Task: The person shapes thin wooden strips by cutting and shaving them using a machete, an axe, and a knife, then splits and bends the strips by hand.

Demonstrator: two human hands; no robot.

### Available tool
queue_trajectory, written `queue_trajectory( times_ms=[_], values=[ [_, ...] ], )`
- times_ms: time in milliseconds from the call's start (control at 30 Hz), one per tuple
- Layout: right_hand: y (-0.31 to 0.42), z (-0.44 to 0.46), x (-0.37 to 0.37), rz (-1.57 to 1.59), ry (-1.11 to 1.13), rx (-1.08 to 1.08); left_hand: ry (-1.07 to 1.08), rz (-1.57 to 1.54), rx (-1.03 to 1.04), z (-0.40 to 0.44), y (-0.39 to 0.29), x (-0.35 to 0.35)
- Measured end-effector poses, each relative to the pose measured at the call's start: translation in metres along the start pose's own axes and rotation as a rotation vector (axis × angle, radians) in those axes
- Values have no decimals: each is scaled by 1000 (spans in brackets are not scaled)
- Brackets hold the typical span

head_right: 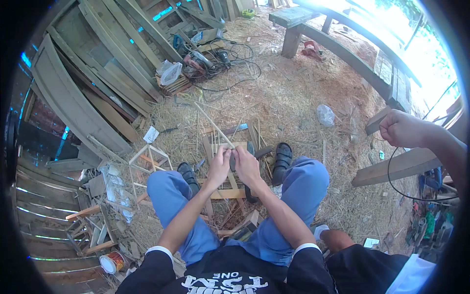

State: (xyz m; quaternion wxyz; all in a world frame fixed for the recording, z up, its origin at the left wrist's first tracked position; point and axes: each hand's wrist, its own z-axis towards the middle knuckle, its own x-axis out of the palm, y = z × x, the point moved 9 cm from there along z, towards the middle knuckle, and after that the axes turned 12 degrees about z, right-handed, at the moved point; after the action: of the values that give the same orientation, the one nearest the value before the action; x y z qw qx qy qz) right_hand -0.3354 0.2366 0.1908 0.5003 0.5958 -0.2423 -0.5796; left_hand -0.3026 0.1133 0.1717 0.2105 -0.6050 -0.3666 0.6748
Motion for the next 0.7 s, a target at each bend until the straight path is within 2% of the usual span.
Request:
queue_trajectory(
  times_ms=[67,167,300,400,500,600,700],
  values=[
    [-2,-1,0,-74,7,44,-149,-66,49,-1,-1,-1],
    [6,0,-3,-143,9,51,-81,-7,-105,-10,-15,-8],
    [3,4,-7,-183,-6,22,-55,-10,-155,-8,-6,5],
    [8,10,-11,-233,-30,-40,-223,22,-37,-8,-16,-4],
    [8,14,-13,-230,-60,-62,-183,65,-84,-7,-24,-8],
    [8,15,-18,-261,-79,-26,-242,21,-13,-2,-29,-6],
    [9,14,-22,-251,-110,-6,-178,47,-66,-2,-30,-3]
  ],
)
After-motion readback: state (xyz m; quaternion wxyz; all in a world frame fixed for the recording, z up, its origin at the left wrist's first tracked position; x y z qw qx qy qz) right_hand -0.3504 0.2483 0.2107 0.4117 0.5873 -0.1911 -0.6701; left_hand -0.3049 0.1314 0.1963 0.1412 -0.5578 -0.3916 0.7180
